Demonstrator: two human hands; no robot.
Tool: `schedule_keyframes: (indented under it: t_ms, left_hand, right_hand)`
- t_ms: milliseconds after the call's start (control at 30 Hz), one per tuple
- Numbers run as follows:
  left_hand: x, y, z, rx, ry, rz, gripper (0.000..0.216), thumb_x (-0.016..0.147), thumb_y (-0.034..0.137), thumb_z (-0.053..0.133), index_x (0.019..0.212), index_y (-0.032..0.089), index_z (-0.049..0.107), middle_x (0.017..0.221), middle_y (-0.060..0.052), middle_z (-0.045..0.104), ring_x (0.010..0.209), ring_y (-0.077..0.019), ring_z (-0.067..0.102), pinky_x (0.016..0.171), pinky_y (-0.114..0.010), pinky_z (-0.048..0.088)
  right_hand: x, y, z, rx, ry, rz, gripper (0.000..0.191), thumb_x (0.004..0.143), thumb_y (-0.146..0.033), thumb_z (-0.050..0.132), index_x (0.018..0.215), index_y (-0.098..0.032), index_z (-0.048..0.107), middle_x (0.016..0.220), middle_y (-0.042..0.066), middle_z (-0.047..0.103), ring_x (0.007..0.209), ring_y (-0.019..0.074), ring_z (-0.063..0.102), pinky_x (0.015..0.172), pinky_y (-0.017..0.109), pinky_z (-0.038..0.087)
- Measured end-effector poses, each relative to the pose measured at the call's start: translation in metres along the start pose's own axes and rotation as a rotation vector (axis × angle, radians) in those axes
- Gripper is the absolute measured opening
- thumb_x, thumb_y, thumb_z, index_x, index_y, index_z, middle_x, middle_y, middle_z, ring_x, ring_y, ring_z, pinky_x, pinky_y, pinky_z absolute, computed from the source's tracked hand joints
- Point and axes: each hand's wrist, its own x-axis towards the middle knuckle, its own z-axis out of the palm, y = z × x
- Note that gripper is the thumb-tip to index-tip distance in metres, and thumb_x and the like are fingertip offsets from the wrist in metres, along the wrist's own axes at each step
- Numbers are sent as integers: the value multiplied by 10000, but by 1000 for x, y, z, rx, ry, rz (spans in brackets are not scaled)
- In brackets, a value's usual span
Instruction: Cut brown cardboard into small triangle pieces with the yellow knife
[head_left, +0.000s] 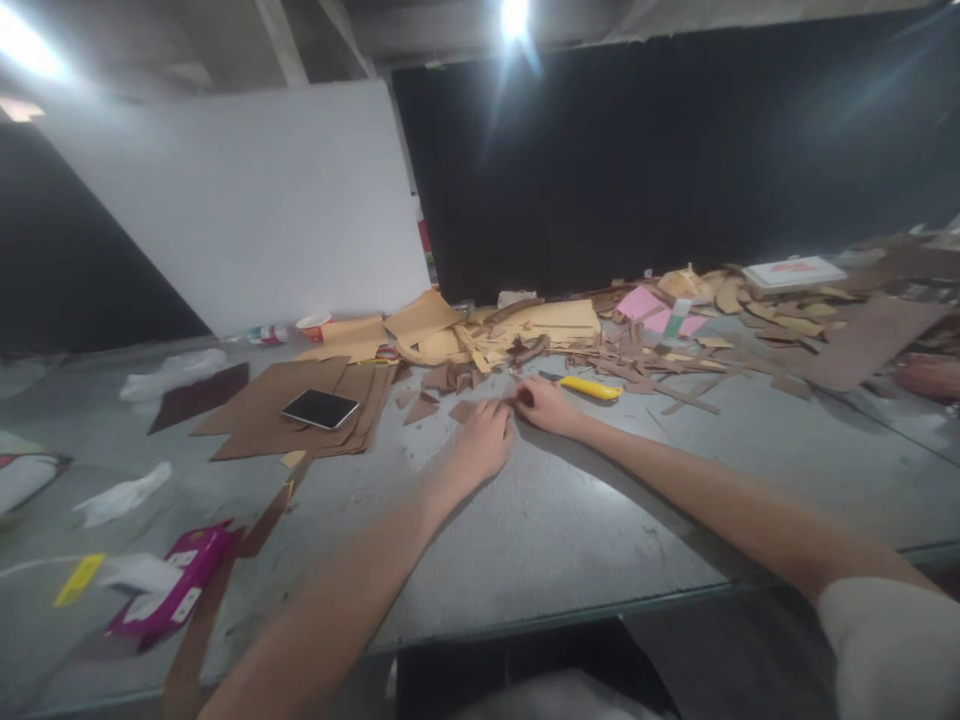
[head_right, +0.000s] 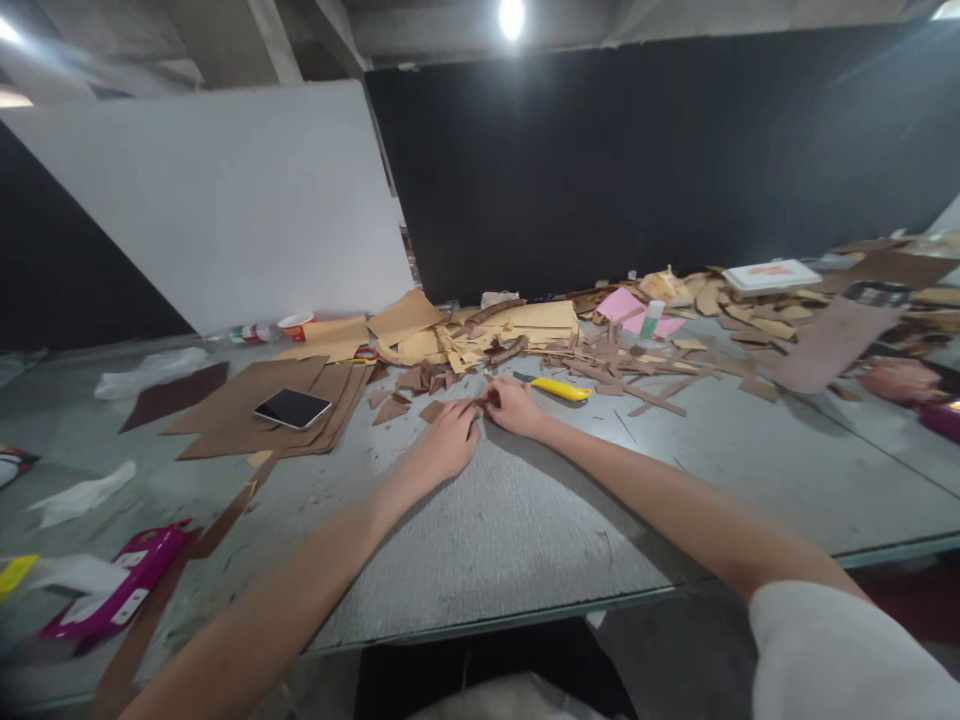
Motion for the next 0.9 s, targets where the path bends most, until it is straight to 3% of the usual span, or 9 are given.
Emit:
schedule_keyframes:
  t_ms: [200, 567, 900]
  left_hand:
    - [-1, 1, -1, -24, 31, -1, 301, 1048, 120, 477, 1269, 132, 681, 1425, -183, 663, 1409, -314, 572, 1220, -482, 473]
    - [3, -2, 0, 9, -6, 20, 330, 1045, 131, 500, 1290, 93, 717, 1354, -190, 727, 1328, -315, 641, 1194, -472, 494]
    - [4, -8, 3, 41, -12, 48, 334, 1044, 150, 517, 1306, 104, 720, 1373, -181, 724, 1321, -320, 626, 1189, -482, 486]
  right_hand:
    - [-6, -7, -3, -22, 30, -37, 124, 983, -191, 674, 1045, -195, 782, 1051, 89, 752, 1026, 247, 654, 924, 364, 364]
    - [-8, -10, -7, -59, 54, -54, 160, 1015, -199, 689, 1018, -225, 848, 1025, 82, 784, 1013, 249, 664, 931, 381, 342]
    - [-13, -12, -11, -54, 45, -120, 367, 929, -61, 573, 1041, -236, 875, 1080, 72, 811, 1065, 241, 685, 992, 398, 347]
